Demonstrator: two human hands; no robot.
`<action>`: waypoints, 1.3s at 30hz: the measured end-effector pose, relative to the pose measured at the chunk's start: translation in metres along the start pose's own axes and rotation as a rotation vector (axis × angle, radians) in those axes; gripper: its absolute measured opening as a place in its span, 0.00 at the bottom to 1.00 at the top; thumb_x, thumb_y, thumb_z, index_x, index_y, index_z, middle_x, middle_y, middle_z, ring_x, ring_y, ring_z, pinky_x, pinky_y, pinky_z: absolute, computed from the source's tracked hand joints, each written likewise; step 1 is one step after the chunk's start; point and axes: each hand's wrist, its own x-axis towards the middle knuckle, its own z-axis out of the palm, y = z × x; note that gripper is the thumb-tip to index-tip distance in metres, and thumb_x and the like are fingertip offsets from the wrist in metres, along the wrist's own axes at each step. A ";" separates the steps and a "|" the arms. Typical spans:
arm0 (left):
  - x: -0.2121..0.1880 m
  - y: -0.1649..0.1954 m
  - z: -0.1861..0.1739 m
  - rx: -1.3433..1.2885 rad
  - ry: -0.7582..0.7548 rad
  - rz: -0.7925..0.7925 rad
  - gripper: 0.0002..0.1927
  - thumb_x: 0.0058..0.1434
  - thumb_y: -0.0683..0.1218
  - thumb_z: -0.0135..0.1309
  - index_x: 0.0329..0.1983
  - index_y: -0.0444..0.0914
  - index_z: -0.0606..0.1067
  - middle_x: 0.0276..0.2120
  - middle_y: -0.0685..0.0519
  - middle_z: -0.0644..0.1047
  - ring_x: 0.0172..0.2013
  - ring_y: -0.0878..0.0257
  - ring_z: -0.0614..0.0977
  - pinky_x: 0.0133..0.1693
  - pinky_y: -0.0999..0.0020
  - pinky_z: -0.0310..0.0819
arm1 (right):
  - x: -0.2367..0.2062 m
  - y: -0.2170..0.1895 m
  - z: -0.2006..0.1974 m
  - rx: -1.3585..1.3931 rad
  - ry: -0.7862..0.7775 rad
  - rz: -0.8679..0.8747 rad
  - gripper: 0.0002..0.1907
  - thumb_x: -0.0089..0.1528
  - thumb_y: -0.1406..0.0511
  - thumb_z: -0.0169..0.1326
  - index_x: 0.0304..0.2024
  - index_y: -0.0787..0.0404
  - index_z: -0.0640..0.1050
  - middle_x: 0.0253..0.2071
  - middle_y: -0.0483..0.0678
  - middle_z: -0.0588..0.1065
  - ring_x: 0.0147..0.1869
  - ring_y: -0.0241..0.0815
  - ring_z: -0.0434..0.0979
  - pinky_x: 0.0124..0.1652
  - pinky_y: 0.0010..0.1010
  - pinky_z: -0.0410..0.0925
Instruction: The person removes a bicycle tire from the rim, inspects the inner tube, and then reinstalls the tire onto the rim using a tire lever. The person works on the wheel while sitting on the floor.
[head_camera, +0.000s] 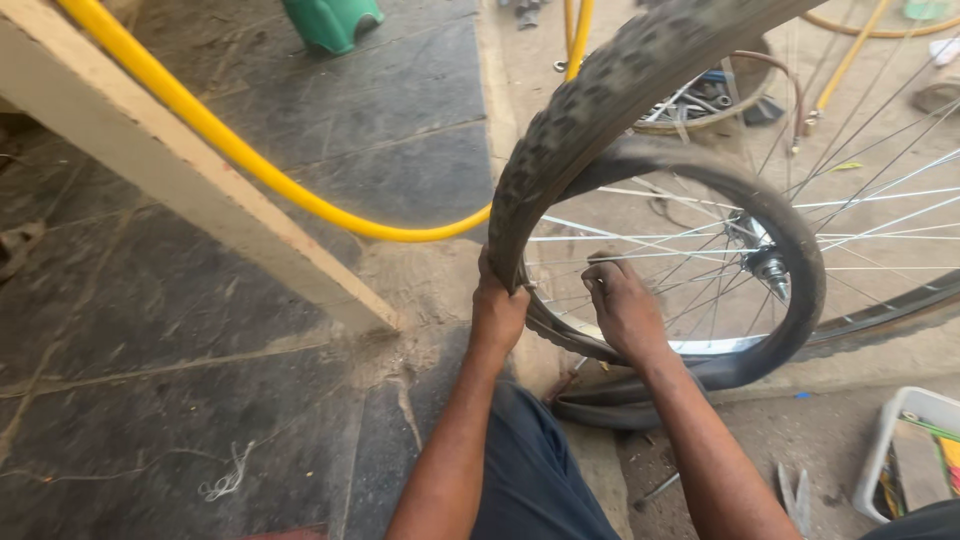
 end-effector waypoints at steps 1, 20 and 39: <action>0.002 -0.008 -0.003 0.001 0.014 -0.035 0.39 0.59 0.42 0.51 0.74 0.41 0.52 0.45 0.35 0.79 0.46 0.40 0.83 0.45 0.51 0.78 | 0.001 0.000 0.004 -0.019 -0.043 0.007 0.07 0.65 0.66 0.53 0.44 0.61 0.78 0.57 0.51 0.75 0.56 0.57 0.77 0.51 0.44 0.70; 0.022 -0.110 0.005 0.146 0.330 -0.130 0.20 0.52 0.40 0.60 0.48 0.31 0.71 0.40 0.32 0.80 0.44 0.35 0.82 0.47 0.49 0.77 | 0.014 0.002 0.035 -0.200 -0.369 -0.177 0.10 0.64 0.65 0.49 0.40 0.65 0.79 0.49 0.56 0.78 0.56 0.57 0.76 0.56 0.46 0.66; 0.050 -0.129 0.009 0.014 0.400 -0.218 0.15 0.53 0.43 0.56 0.43 0.33 0.78 0.39 0.36 0.83 0.44 0.39 0.84 0.48 0.51 0.76 | 0.021 -0.002 0.039 -0.308 -0.515 0.007 0.10 0.66 0.65 0.45 0.46 0.61 0.75 0.45 0.58 0.78 0.53 0.58 0.79 0.52 0.47 0.70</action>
